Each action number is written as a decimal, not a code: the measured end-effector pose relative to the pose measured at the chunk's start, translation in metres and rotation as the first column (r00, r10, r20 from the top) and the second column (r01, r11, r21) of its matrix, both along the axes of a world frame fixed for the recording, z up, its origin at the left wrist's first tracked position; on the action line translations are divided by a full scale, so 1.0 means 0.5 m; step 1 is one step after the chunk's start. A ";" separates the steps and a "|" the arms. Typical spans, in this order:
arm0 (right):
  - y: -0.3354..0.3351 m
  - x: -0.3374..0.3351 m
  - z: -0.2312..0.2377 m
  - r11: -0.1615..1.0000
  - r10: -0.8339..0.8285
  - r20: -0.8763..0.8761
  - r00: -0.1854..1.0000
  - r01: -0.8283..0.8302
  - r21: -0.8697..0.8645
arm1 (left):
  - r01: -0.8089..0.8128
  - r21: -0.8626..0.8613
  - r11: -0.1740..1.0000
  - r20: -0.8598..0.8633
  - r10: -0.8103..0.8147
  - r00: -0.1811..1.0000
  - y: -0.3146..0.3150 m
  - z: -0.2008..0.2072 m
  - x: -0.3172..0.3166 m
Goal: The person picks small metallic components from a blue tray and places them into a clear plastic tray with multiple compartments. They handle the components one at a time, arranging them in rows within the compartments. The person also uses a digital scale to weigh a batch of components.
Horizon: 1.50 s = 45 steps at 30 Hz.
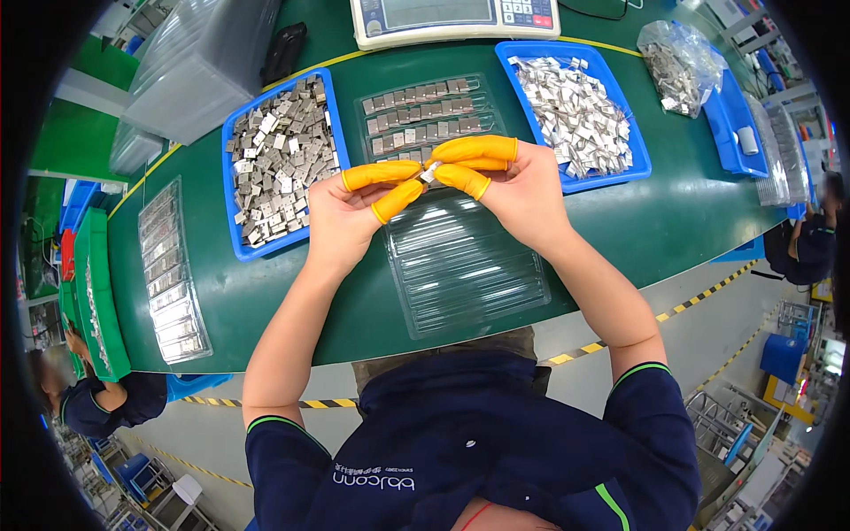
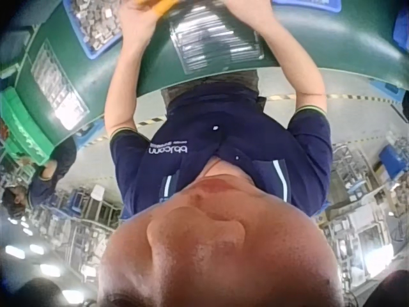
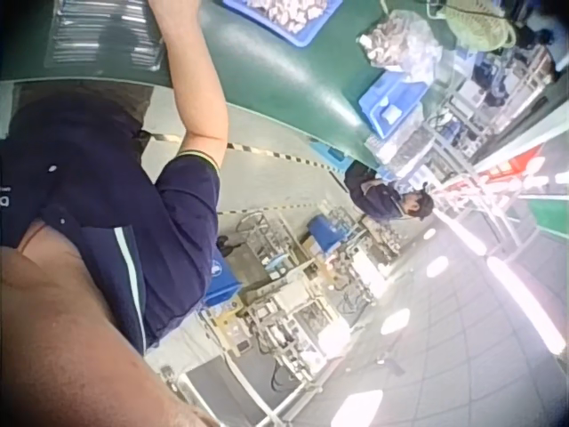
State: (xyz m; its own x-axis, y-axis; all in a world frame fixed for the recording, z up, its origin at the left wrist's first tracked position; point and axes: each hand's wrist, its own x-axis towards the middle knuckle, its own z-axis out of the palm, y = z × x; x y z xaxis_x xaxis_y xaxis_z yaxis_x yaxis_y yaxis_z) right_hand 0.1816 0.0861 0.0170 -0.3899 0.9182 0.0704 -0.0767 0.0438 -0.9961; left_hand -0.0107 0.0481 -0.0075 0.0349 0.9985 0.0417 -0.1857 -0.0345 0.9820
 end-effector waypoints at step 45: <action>0.025 0.078 -0.045 0.444 -0.499 0.438 0.748 -0.213 0.870 | -0.129 0.180 0.975 -0.028 0.136 0.990 -0.006 -0.012 0.013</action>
